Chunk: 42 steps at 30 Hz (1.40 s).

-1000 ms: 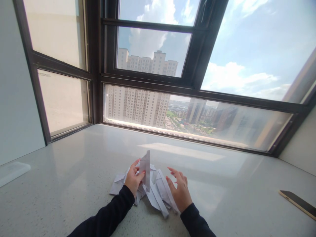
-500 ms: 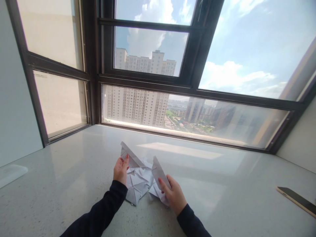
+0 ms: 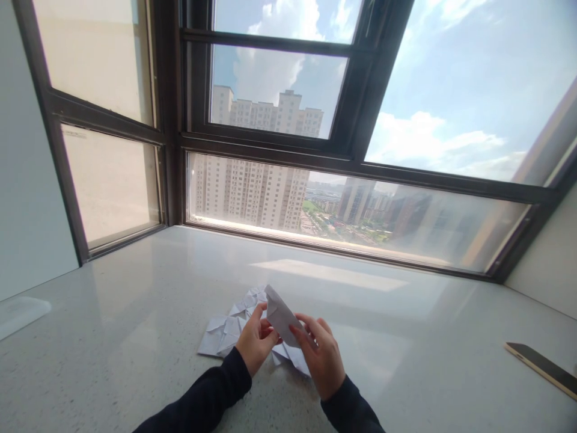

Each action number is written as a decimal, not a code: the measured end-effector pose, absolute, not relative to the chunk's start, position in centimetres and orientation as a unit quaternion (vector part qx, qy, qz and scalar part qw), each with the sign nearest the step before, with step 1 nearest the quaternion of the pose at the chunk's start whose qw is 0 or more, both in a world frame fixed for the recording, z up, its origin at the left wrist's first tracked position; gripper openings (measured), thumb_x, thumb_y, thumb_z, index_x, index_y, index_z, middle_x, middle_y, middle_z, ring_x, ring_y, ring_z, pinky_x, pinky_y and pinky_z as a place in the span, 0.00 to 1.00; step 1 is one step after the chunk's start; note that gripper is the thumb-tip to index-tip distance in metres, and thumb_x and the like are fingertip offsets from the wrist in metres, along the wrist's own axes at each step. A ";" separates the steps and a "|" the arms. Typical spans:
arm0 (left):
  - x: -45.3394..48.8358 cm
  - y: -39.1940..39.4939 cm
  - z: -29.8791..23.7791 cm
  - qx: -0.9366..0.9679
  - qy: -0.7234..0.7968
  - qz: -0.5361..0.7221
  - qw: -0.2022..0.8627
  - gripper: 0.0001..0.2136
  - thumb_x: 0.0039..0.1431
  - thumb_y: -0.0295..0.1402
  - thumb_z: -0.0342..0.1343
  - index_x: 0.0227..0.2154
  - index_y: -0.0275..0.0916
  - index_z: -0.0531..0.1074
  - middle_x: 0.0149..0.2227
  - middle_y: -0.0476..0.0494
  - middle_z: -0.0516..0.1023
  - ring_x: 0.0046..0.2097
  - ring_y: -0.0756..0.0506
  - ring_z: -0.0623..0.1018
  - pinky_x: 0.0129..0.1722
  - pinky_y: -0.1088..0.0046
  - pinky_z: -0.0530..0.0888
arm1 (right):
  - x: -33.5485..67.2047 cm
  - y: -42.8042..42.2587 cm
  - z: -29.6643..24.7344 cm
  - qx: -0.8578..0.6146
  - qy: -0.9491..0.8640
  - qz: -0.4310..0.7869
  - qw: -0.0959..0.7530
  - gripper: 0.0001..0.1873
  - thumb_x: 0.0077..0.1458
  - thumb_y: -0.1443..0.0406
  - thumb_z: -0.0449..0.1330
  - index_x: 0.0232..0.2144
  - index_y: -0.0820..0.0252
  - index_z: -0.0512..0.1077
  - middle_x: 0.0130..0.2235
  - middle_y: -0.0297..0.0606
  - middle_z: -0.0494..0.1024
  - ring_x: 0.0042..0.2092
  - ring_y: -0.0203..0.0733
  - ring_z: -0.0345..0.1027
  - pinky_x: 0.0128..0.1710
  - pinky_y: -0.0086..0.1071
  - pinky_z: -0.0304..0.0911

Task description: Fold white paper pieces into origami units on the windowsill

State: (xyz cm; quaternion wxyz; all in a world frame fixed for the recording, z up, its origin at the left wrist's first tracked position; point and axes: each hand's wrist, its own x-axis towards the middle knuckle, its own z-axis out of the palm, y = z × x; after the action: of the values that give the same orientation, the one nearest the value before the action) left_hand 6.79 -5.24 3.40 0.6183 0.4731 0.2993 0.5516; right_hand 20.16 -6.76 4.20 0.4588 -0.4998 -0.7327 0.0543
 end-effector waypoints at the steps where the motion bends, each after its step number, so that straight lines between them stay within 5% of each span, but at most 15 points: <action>1: 6.7 -5.3 3.4 0.477 0.296 0.548 0.620 0.20 0.37 0.31 0.58 0.34 0.40 0.55 0.25 0.50 0.73 0.27 0.50 0.74 0.29 0.74 0.69 | 20.3 -6.7 4.1 -0.506 -0.731 0.043 0.455 0.12 0.50 0.60 0.50 0.35 0.57 0.69 0.23 0.36 0.70 0.27 0.39 0.60 0.30 0.33 0.57; 16: 6.5 -5.2 3.0 0.483 0.303 0.526 0.631 0.26 0.38 0.42 0.58 0.37 0.39 0.53 0.23 0.50 0.73 0.28 0.48 0.74 0.29 0.73 0.69 | 20.8 -6.0 3.5 -0.531 -0.728 0.049 0.431 0.14 0.49 0.59 0.50 0.37 0.56 0.69 0.23 0.36 0.68 0.27 0.39 0.61 0.29 0.32 0.59; 24: 6.4 -5.0 2.8 0.495 0.300 0.546 0.606 0.22 0.40 0.42 0.57 0.35 0.39 0.55 0.20 0.53 0.72 0.25 0.50 0.73 0.29 0.74 0.70 | 20.8 -5.8 3.5 -0.533 -0.717 0.032 0.448 0.12 0.46 0.60 0.54 0.34 0.55 0.69 0.32 0.39 0.69 0.35 0.44 0.60 0.34 0.37 0.58; 32: 6.7 -5.0 2.8 0.463 0.312 0.538 0.632 0.22 0.36 0.39 0.60 0.34 0.37 0.59 0.22 0.49 0.73 0.26 0.47 0.75 0.30 0.71 0.71 | 20.8 -5.8 3.4 -0.513 -0.699 0.109 0.487 0.11 0.48 0.59 0.52 0.23 0.60 0.68 0.23 0.36 0.69 0.29 0.39 0.62 0.29 0.31 0.59; 36: 6.1 -4.4 3.2 0.439 0.340 0.566 0.610 0.19 0.37 0.38 0.60 0.33 0.35 0.62 0.22 0.48 0.74 0.25 0.47 0.75 0.28 0.73 0.72 | 21.0 -5.5 3.3 -0.531 -0.692 0.063 0.485 0.13 0.49 0.58 0.49 0.29 0.61 0.67 0.27 0.38 0.69 0.31 0.39 0.62 0.30 0.31 0.59; 42: 4.3 -2.9 3.4 0.349 0.372 0.665 0.545 0.14 0.41 0.30 0.58 0.32 0.36 0.63 0.22 0.49 0.75 0.24 0.49 0.76 0.27 0.77 0.73 | 21.3 -5.3 2.0 -0.594 -0.735 0.011 0.327 0.21 0.37 0.55 0.58 0.34 0.61 0.67 0.23 0.35 0.69 0.28 0.43 0.62 0.30 0.35 0.57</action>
State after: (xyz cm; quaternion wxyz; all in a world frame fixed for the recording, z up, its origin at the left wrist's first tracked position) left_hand 4.34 -2.89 3.42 0.5454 0.3493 0.3716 0.6652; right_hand 21.28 -5.26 1.97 0.3270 -0.5936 -0.7353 0.0109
